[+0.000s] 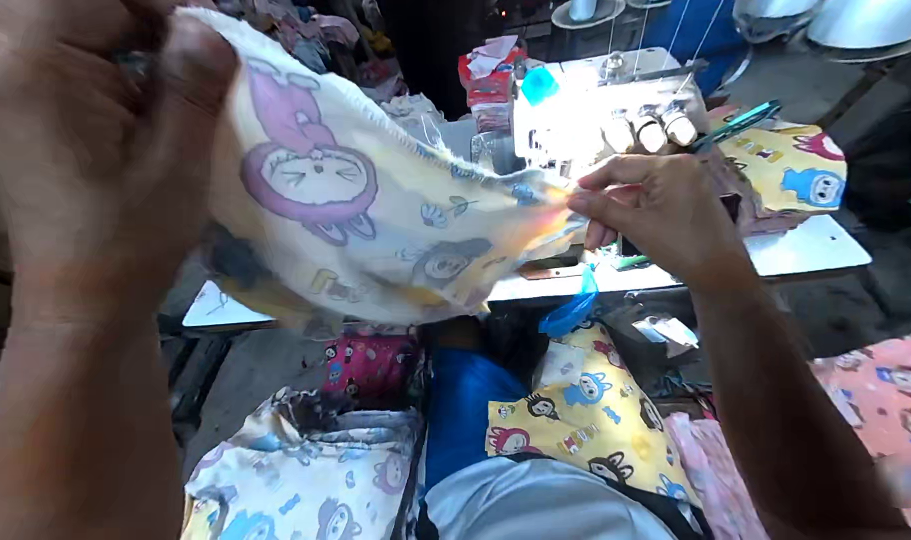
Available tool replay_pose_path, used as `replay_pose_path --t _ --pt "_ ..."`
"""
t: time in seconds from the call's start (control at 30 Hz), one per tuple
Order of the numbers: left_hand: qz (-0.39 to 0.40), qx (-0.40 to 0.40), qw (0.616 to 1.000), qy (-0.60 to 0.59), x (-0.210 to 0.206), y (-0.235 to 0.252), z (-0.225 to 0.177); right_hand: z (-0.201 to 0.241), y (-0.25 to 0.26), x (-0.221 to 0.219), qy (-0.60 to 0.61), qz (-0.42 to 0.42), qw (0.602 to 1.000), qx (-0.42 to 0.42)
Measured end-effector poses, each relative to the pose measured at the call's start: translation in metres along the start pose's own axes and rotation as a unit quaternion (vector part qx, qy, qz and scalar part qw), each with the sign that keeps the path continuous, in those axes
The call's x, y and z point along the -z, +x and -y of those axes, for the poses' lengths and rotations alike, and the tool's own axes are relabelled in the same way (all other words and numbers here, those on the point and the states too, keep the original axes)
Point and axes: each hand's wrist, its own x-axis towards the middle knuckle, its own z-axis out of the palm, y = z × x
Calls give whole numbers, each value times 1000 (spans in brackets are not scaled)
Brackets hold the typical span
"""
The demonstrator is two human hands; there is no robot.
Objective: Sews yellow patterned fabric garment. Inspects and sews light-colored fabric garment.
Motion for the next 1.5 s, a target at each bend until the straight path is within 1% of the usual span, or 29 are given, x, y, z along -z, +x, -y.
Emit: replay_pose_path --t 0.07,0.13,0.2,0.27,0.33,0.4,0.47,0.5,0.57,0.63,0.7,0.8,0.87,0.93,0.97,1.03,1.07,1.1,1.17,1.2,1.23,1.27,1.3,1.33,1.37,1.4,1.43,1.47,1.5 --pt "4 -48 996 79 1 5 15 -9 2 -2 23 3 999 -24" --pt "0 -68 993 99 6 13 47 -18 0 -5 78 -2 997 -20" --pt "-18 -38 995 88 7 15 58 -25 -4 -9 130 15 991 -13" --pt "-27 -19 996 88 3 17 59 -30 -8 -12 156 30 987 -16" --pt "-30 -27 995 88 -2 18 59 -33 -15 -11 140 38 989 -10" --pt "-30 -33 994 101 -3 17 60 -39 -17 -12 91 45 995 8" --pt "-39 -35 991 126 -2 14 67 -44 -15 -12 34 32 999 17" --pt "-42 -31 989 135 -1 11 67 -45 -13 -10 28 18 999 8" --pt "-47 2 990 136 1 5 52 -42 -6 -4 58 -21 997 -35" --pt "-26 35 992 122 1 2 15 -32 -4 6 105 -45 992 -58" --pt "10 21 994 109 1 1 -1 -27 -10 13 74 -51 996 -29" --pt "60 32 991 112 5 -19 -2 -24 -21 22 -58 -66 996 30" --pt "82 50 988 124 9 -35 -3 -18 -14 26 -62 -69 994 63" --pt "79 92 986 115 12 -49 -5 -14 -6 27 -30 -70 994 82" --pt "70 119 986 90 14 -54 -8 -13 -3 27 -19 -71 993 91" --pt "63 167 984 -8 16 -62 -14 -16 2 27 -19 -76 990 119" --pt "63 166 983 -42 18 -66 -15 -17 4 28 -18 -73 988 133" --pt "63 150 986 -36 20 -72 -12 -19 6 29 -13 -70 987 144" --pt "78 123 989 35 27 -82 -6 -26 9 37 13 -60 985 161" --pt "83 119 988 44 32 -88 -4 -25 11 41 38 -47 985 162" --pt "84 116 990 6 38 -94 0 -14 14 42 67 -33 985 153" --pt "90 123 985 -81 44 -98 1 -4 17 43 108 -20 984 139" --pt "96 149 965 -195 47 -100 -4 3 19 41 149 -7 981 123" --pt "100 181 932 -297 46 -99 -12 7 23 38 190 12 976 106" --pt "103 209 902 -363 41 -98 -18 7 28 34 205 34 973 98" --pt "107 235 887 -383 35 -96 -19 5 36 30 195 56 975 94" --pt "108 262 882 -376 28 -95 -16 2 43 24 175 66 978 93" --pt "99 286 884 -356 23 -95 -9 1 49 17 138 54 983 104" --pt "84 296 888 -341 20 -95 2 0 54 11 83 22 988 131"
